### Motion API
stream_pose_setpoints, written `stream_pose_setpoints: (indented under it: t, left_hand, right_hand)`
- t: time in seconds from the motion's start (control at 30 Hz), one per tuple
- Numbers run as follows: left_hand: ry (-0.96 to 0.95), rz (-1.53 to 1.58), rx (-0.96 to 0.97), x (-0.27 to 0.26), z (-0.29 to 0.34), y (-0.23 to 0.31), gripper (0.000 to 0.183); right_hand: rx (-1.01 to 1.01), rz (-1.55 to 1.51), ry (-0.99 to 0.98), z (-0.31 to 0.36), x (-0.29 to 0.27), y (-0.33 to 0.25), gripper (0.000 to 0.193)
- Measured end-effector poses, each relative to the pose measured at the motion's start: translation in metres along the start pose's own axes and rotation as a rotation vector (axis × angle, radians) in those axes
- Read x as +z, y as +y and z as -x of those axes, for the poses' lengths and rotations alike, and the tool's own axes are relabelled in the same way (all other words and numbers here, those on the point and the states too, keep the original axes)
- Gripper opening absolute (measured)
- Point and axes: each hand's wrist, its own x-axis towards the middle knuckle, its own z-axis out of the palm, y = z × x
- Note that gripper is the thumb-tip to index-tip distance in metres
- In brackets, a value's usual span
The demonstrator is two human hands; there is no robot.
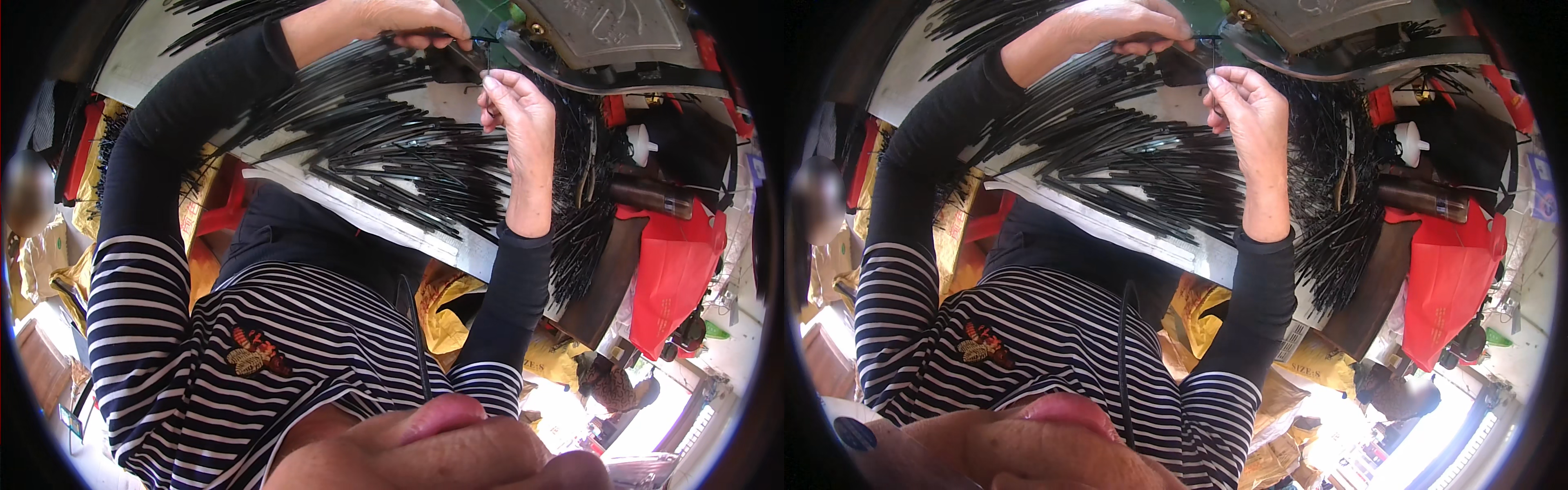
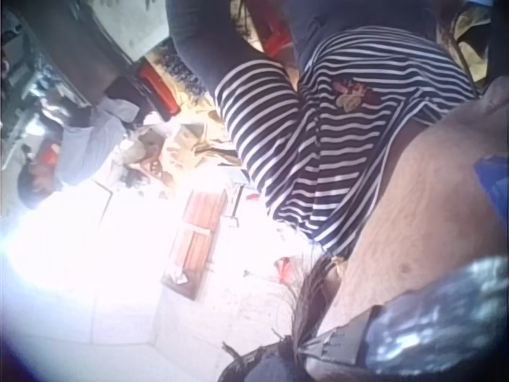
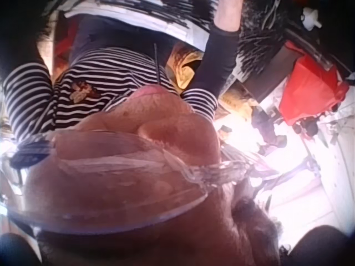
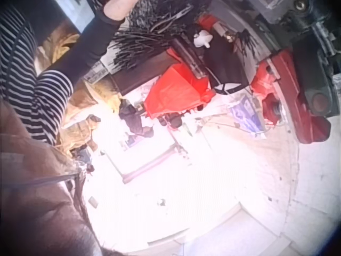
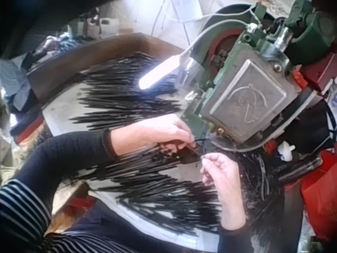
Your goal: The person assembles small plastic rods and black components together using a manual press machine.
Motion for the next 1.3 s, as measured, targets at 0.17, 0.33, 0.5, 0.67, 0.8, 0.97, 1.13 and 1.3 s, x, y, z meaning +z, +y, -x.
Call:
stream_pose_setpoints:
  t: [0.17, 0.33, 0.5, 0.67, 0.8, 0.97, 1.13, 1.3]
  left_hand:
    - [-0.025, -0.013, 0.048, -0.002, -0.001, 0.001, 0.023]
    - [-0.018, 0.026, 0.067, -0.002, 0.001, -0.001, 0.024]
    - [-0.010, 0.023, 0.019, 0.002, 0.004, 0.005, 0.023]
    - [-0.024, 0.005, 0.012, -0.004, 0.003, 0.003, 0.023]
    - [-0.035, -0.053, 0.016, -0.002, 0.002, -0.002, 0.023]
    - [-0.011, 0.017, 0.075, -0.001, 0.003, 0.004, 0.023]
    - [-0.018, 0.032, 0.052, -0.003, -0.002, -0.002, 0.023]
    - [-0.019, 0.014, 0.026, -0.002, -0.002, 0.001, 0.023]
  right_hand:
    - [-0.007, -0.017, 0.006, -0.004, -0.001, 0.000, 0.019]
    - [0.003, -0.037, -0.004, -0.003, 0.001, 0.003, 0.018]
    - [0.023, -0.034, 0.011, -0.002, 0.000, 0.002, 0.020]
    - [0.021, -0.054, -0.021, -0.003, 0.002, 0.004, 0.017]
    - [0.048, -0.053, -0.018, 0.003, 0.003, 0.008, 0.017]
    - [-0.002, -0.069, 0.009, -0.001, 0.004, 0.003, 0.017]
    - [0.020, -0.074, 0.031, -0.002, 0.002, 0.004, 0.017]
    - [0.040, -0.095, 0.023, -0.001, 0.002, 0.005, 0.017]
